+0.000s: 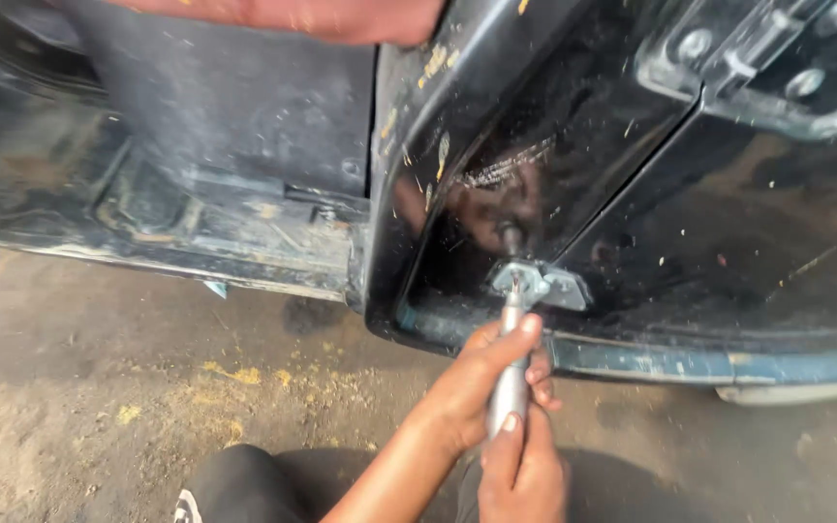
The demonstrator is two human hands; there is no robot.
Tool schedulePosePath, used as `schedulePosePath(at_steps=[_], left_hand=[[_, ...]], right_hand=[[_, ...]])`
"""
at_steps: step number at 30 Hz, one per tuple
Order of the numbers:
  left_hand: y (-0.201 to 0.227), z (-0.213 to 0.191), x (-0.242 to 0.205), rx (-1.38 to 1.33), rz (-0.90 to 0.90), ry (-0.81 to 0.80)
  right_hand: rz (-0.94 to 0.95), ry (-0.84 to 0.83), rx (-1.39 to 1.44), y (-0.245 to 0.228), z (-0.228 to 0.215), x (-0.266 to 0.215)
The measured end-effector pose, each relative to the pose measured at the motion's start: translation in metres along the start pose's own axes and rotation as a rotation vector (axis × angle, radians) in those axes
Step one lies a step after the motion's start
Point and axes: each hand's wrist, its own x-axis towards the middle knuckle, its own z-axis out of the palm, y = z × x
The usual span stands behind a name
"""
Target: The person removes a metal hinge from a vehicle door using a tool and then positions a new hinge, securing it with screws.
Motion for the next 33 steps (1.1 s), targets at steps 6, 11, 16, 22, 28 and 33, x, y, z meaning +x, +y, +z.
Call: schedulePosePath(at_steps=[6, 11, 16, 22, 28, 33], left_hand=[[0.010, 0.009, 0.009, -0.022, 0.087, -0.120], [0.010, 0.028, 0.008, 0.255, 0.147, 0.216], [0.017, -0.005, 0.017, 0.131, 0.041, -0.153], [-0.002, -0.002, 0.050, -0.081, -0.052, -0.170], [-0.001, 0.028, 0.050, 0.172, -0.048, 0.273], [0.011, 0.025, 0.038, 0.352, 0.054, 0.440]], right_hand=[[0.459, -0.024, 1.120, -0.025, -0.003, 0.014], [0.665, -0.960, 1.669, -0.006, -0.026, 0.048], [0.645, -0.504, 1.291, -0.036, -0.048, 0.036], [0.764, -0.470, 1.339, -0.037, -0.052, 0.038], [0.864, -0.591, 1.564, -0.013, -0.051, 0.041], [0.701, -0.719, 1.820, -0.032, -0.030, 0.023]])
